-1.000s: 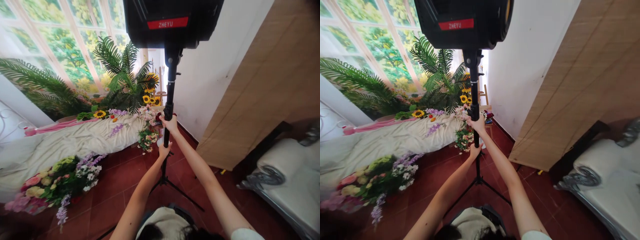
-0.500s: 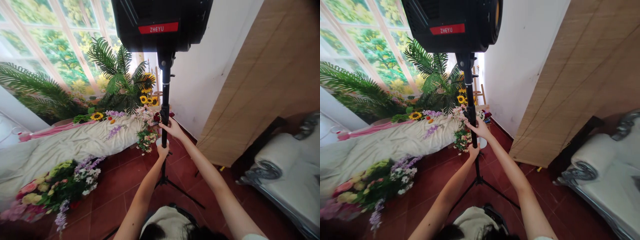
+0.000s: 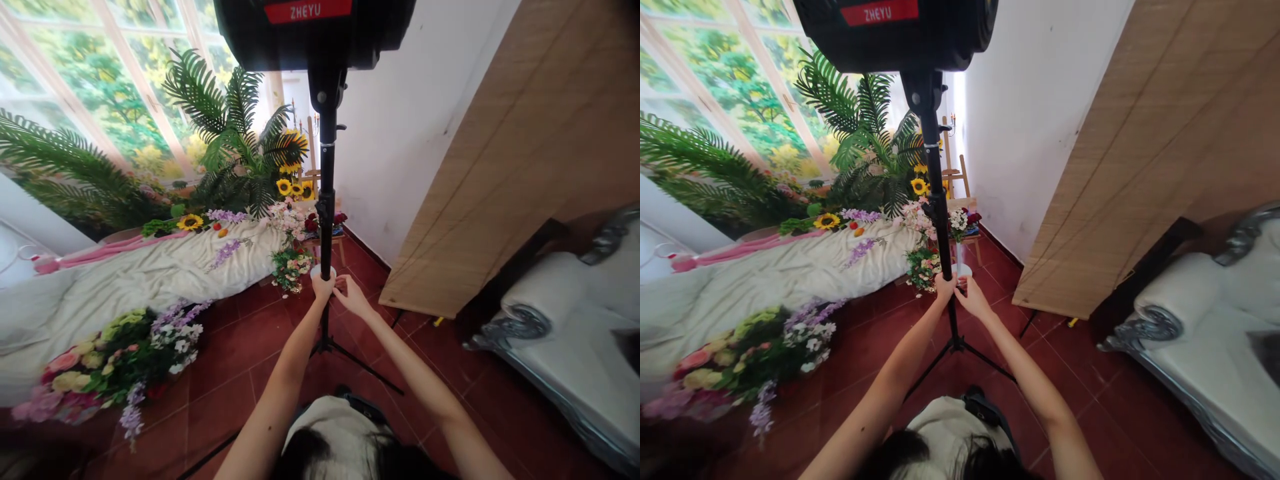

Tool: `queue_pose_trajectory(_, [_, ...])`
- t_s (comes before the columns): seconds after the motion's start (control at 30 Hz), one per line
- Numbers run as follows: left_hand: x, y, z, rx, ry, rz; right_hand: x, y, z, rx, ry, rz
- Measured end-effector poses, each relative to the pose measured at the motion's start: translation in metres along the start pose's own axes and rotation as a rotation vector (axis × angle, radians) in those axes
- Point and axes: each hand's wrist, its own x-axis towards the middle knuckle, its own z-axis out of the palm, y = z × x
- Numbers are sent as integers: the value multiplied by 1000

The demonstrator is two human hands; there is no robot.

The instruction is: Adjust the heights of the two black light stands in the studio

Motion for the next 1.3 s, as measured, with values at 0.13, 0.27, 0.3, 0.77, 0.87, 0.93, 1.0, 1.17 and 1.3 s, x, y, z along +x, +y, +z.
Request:
queue_pose_trajectory(0.13, [-3,5,-3,-14,-3,17,-9,3,0,-48,10,34])
queue_pose_trajectory(0.27, [-4,11,-6,-43,-33,-1,-16,13,6,-60,26,113])
queue_pose_trajectory(0.3, [-4,12,-7,-44,-38,-5,-17,15,8,-54,39,131])
queue_pose_trajectory(0.77, [-1,5,-4,-26,-35,5,-18,14,18,-161,25,263])
queue_pose_trajectory(0.87, [-1,4,-2,-5,-20,-1,-19,18,15,-355,46,263])
queue_pose_trajectory(0.93, [-1,4,-2,-5,-22,-11,-18,21,15,-342,49,272])
queue_pose_trajectory(1.0, [-2,6,-3,-27,-36,-21,-16,24,17,-229,29,304])
queue_pose_trajectory(1.17, [-4,9,-5,-64,-41,-31,-12,36,26,355,-18,582])
queue_pose_trajectory(1.3, [-4,10,-6,-58,-47,-28,-19,43,30,443,-3,619])
